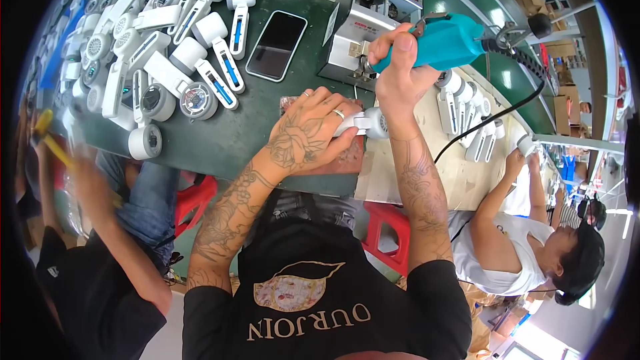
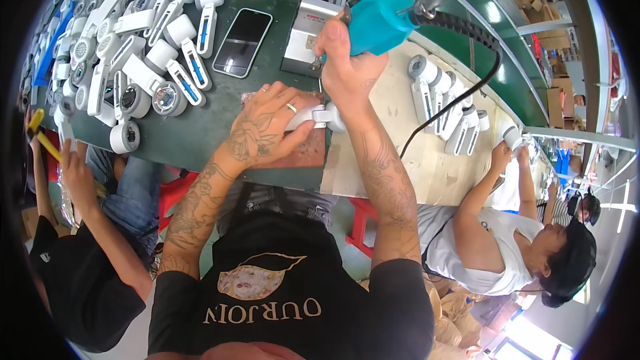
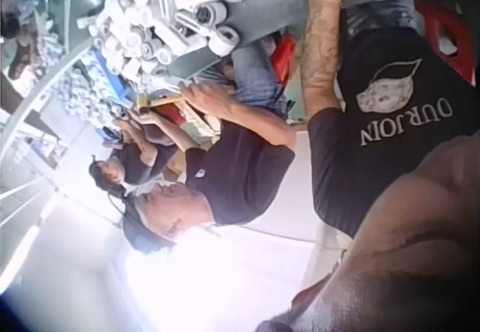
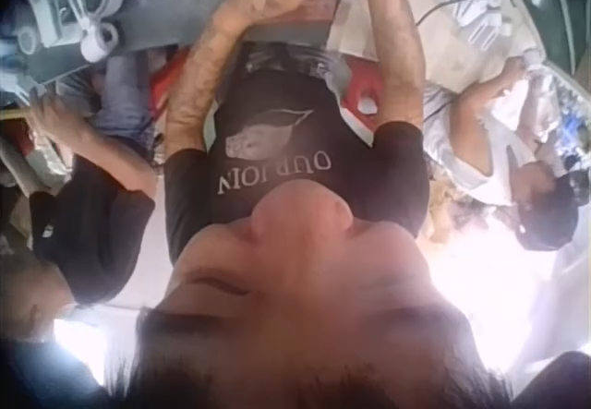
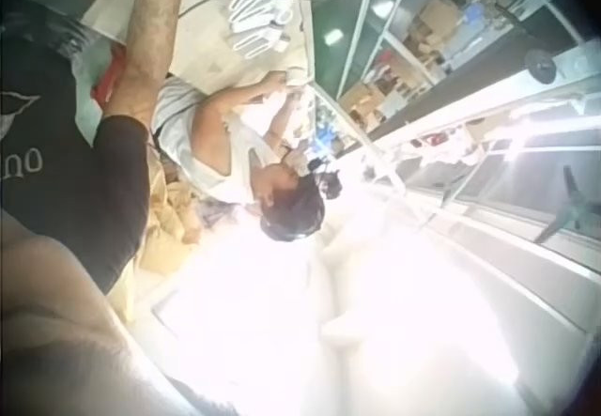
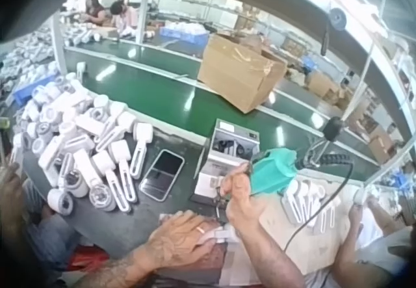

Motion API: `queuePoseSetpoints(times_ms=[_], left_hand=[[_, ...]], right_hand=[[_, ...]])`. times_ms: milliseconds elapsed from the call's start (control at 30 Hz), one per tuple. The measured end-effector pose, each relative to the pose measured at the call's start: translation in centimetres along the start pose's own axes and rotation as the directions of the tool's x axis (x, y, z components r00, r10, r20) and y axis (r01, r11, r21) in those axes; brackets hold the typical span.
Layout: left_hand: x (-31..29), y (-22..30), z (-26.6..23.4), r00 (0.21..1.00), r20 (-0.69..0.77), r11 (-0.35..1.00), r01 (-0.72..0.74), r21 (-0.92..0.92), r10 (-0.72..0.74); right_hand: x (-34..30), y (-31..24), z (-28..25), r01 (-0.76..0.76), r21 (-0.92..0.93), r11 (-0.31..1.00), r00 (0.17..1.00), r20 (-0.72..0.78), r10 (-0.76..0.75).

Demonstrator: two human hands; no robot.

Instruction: The person assembles portable electric fans by hand on an assembly line, securing plastic housings, printed circuit boards, and screws with an electric screwdriver.

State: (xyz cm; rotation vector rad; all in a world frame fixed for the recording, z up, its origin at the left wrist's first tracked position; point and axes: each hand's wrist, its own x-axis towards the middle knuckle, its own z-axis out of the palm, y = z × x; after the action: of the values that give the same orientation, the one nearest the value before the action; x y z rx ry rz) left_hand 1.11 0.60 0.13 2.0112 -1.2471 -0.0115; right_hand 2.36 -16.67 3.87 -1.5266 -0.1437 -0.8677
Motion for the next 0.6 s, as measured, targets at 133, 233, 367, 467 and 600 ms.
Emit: queuePoseSetpoints(times_ms=[133, 233, 367, 467, 600], left_hand=[[-0.1, -0.2, 0.3, 1.0, 0.0, 1.0, 0.0, 0.009, 0.0], [-0.2, -0.5, 0.4, 1.0, -0.015, 1.0, 0.011, 0.013, -0.011], [0.1, -0.1, 0.3, 1.0, 0.002, 0.999, 0.003, 0.036, -0.003], [0.0, -0.2, 0.5, 1.0, -0.001, 1.0, 0.008, 0.008, -0.007], [0.1, -0.1, 0.4, 1.0, 0.006, 0.999, 0.024, -0.021, -0.023]], right_hand=[[-0.2, -1.2, 0.6, -0.09, -0.009, 0.996, 0.995, -0.035, 0.089], [-1.2, -3.4, 0.4, -0.187, -0.038, 0.982, 0.98, -0.071, 0.184], [-3.9, -6.2, -1.6, -0.259, 0.002, 0.966, 0.963, -0.079, 0.259], [-5.5, -6.4, -2.2, -0.273, -0.02, 0.962, 0.962, -0.033, 0.272], [-6.2, -6.1, -2.7, -0.287, -0.013, 0.958, 0.958, 0.0, 0.287]])
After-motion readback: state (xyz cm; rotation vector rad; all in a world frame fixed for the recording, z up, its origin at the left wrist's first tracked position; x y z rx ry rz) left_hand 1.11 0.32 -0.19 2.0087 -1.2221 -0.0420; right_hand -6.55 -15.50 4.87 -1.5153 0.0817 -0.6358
